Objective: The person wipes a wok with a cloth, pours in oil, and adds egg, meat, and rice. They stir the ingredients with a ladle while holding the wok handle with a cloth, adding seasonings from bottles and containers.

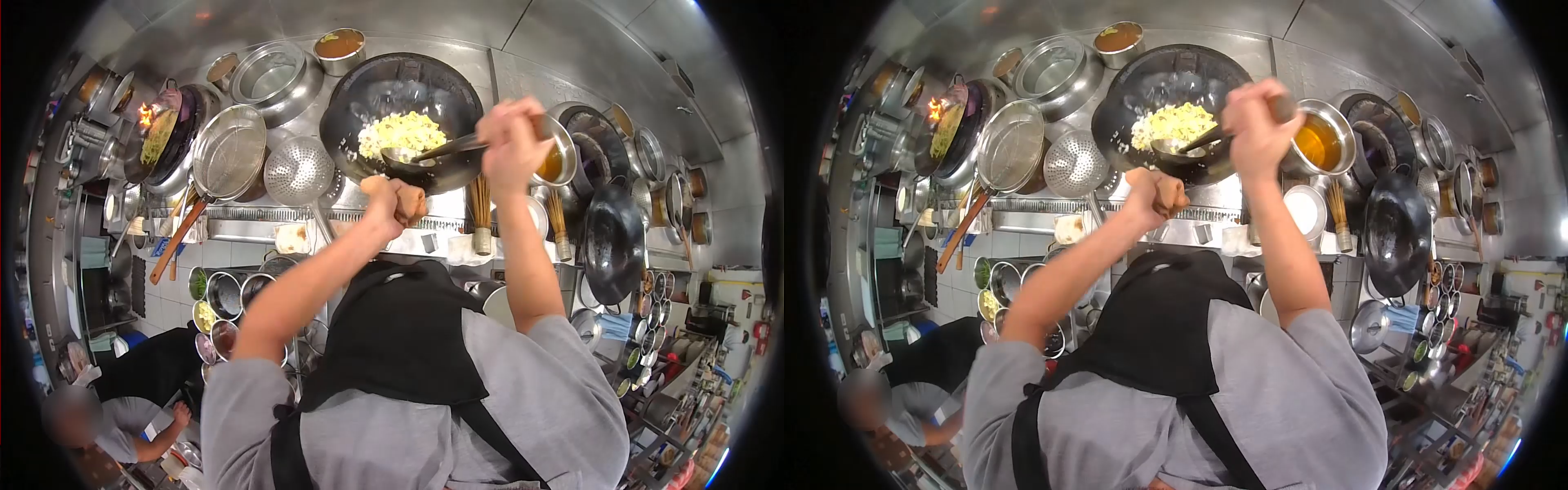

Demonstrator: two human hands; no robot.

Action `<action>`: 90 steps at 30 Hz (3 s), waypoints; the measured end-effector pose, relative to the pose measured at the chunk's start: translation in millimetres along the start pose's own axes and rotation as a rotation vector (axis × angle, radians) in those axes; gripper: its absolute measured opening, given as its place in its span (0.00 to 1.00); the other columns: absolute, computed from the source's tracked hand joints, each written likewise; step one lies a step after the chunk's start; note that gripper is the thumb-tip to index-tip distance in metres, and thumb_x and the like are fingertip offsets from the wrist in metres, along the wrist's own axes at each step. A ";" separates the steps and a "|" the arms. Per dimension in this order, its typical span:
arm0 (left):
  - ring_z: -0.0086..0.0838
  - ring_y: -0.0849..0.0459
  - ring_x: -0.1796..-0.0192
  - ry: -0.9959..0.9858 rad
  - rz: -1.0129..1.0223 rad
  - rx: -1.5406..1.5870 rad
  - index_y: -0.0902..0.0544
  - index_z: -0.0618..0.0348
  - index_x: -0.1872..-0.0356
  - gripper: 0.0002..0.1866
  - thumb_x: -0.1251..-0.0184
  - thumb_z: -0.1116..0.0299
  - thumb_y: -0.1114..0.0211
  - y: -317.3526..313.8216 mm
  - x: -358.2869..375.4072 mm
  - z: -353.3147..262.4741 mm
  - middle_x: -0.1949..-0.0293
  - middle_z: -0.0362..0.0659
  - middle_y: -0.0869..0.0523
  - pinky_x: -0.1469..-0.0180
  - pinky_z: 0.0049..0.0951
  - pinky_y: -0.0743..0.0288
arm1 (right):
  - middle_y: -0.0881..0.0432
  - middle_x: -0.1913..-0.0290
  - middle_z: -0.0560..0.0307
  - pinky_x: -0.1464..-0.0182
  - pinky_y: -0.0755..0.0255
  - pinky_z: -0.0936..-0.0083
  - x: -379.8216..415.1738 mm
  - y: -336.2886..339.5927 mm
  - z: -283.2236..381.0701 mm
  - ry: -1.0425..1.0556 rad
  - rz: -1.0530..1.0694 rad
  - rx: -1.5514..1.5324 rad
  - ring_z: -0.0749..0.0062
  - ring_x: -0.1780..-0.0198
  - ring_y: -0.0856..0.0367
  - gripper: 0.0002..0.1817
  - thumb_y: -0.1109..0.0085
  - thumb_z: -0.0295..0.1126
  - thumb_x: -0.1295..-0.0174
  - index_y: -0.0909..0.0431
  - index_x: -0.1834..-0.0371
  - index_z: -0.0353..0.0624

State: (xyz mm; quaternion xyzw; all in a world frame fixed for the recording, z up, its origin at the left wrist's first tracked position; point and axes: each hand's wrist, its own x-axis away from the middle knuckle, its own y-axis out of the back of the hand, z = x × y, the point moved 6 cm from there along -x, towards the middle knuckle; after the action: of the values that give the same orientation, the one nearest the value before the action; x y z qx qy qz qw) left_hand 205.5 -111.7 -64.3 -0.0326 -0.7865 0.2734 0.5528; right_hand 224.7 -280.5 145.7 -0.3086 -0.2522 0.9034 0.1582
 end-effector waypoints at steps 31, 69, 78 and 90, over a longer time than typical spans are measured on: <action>0.33 0.18 0.65 -0.423 0.200 0.117 0.24 0.59 0.65 0.03 0.37 0.72 0.43 37.6 -141.7 -12.0 0.68 0.43 0.20 0.65 0.38 0.19 | 0.42 0.89 0.62 0.79 0.51 0.71 -77.0 -82.3 114.8 0.143 0.627 -0.032 0.75 0.87 0.50 0.37 0.65 0.69 0.39 0.32 0.82 0.43; 0.33 0.16 0.64 -0.365 0.278 -0.077 0.28 0.62 0.45 0.23 0.29 0.53 0.41 106.9 -43.1 -18.8 0.62 0.46 0.18 0.59 0.35 0.19 | 0.35 0.83 0.62 0.82 0.45 0.77 -35.9 81.5 -44.8 0.243 -0.375 0.169 0.80 0.84 0.42 0.11 0.56 0.17 0.44 0.36 0.80 0.45; 0.33 0.19 0.75 -0.281 0.364 -0.040 0.25 0.55 0.65 0.11 0.30 0.58 0.44 15.5 -119.1 -33.2 0.72 0.44 0.19 0.76 0.39 0.24 | 0.25 0.77 0.57 0.72 0.34 0.81 38.9 -32.5 -111.7 0.216 0.167 0.556 0.76 0.77 0.28 0.08 0.48 0.16 0.41 0.29 0.78 0.34; 0.35 0.21 0.72 0.067 0.019 0.036 0.29 0.57 0.72 0.09 0.32 0.67 0.49 -11.2 13.5 -9.0 0.76 0.44 0.24 0.70 0.41 0.22 | 0.38 0.85 0.64 0.81 0.45 0.78 -28.9 12.5 -26.2 -0.058 -0.100 0.111 0.81 0.84 0.43 0.09 0.53 0.17 0.43 0.34 0.78 0.40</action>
State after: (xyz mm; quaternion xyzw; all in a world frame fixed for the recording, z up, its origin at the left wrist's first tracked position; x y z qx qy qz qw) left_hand 211.0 -112.9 -45.4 -0.0393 -0.7622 0.2914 0.5767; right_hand 261.8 -294.3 134.7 -0.2599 -0.2215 0.9155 0.2125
